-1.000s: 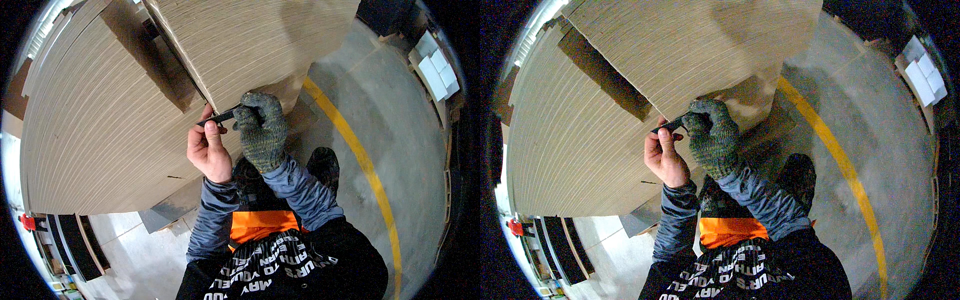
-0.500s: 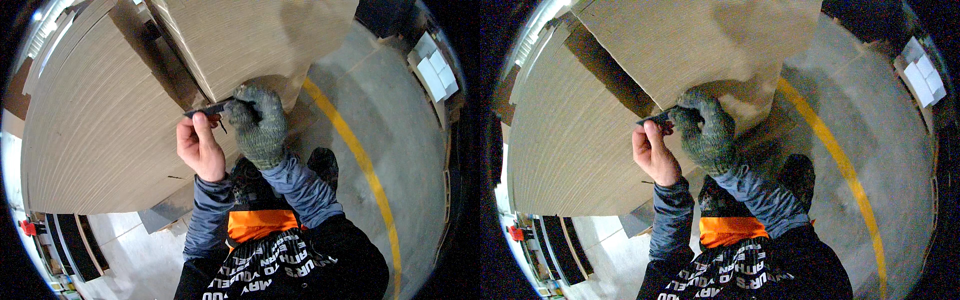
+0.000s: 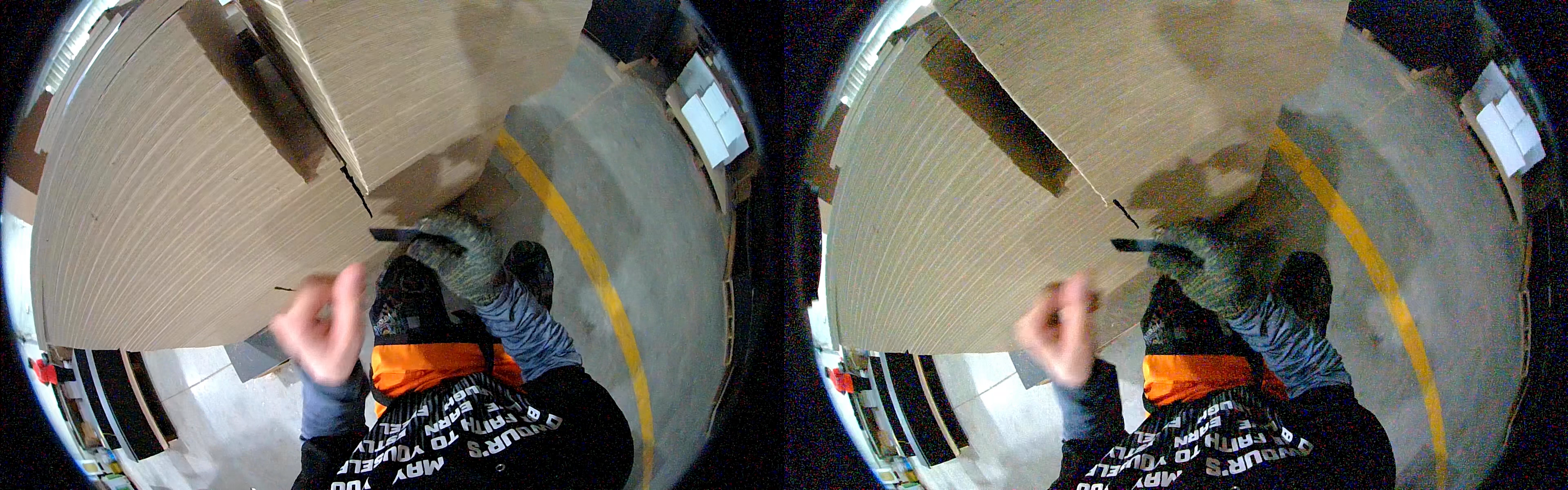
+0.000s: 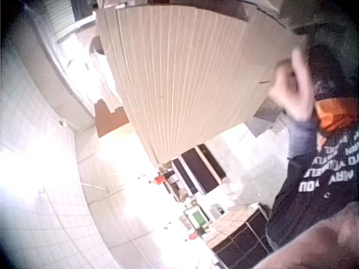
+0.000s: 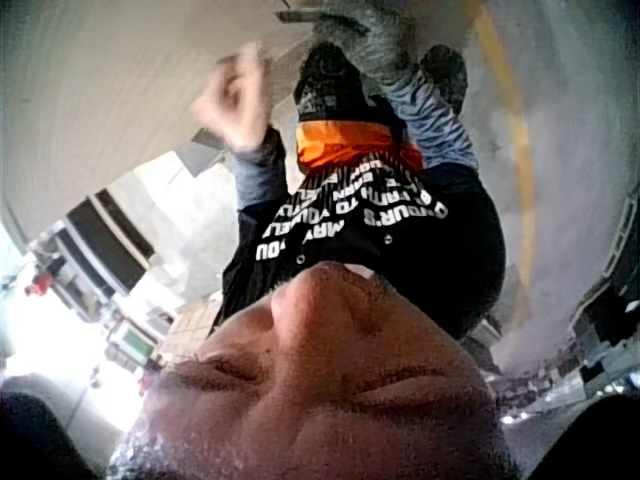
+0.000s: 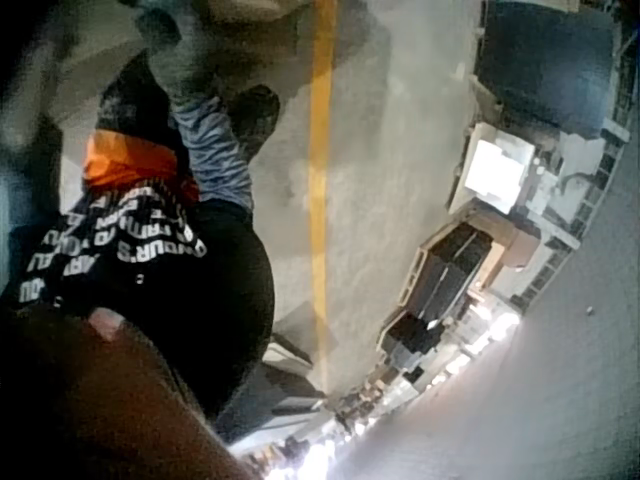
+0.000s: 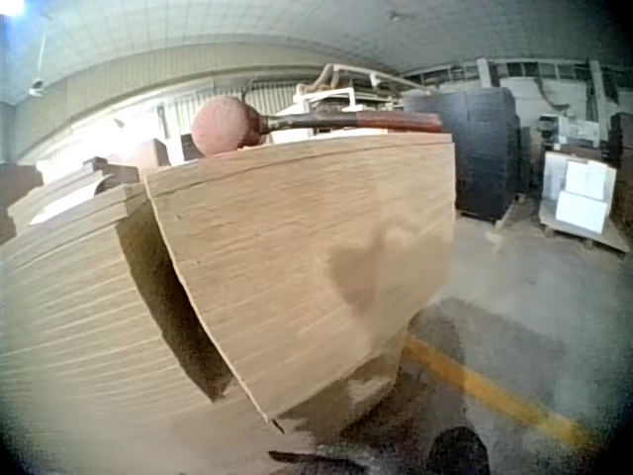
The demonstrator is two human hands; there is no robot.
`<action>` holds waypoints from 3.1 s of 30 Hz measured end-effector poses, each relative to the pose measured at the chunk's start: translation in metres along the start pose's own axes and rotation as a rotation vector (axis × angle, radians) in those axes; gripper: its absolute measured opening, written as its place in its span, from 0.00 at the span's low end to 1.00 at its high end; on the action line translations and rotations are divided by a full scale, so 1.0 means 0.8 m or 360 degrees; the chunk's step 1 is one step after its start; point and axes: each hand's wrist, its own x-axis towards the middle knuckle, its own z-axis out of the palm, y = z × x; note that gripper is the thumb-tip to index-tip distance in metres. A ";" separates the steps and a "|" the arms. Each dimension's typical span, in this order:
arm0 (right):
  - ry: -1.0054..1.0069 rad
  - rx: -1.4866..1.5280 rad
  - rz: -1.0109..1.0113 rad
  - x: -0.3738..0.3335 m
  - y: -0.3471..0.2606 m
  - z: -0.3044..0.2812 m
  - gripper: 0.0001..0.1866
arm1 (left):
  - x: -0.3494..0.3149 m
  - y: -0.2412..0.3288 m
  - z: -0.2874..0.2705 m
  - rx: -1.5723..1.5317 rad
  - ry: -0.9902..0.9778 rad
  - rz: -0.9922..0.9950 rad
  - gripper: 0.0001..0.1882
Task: The person scrapes the edges of a stack of wooden panels using a hand tool and taps the panels with a red mallet.
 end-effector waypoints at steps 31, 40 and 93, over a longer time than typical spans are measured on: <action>0.0247 0.0233 0.0051 -0.050 -0.032 0.022 0.10 | -0.019 -0.028 0.060 -0.1324 -0.0286 -0.0569 0.16; 0.0037 0.0160 0.0108 -0.047 -0.028 0.040 0.11 | -0.026 -0.057 0.059 -0.1342 -0.0191 -0.0683 0.14; 0.0268 -0.0928 -0.0164 -0.101 0.073 0.107 0.17 | 0.083 -0.101 0.017 0.0011 -0.1032 0.1211 0.07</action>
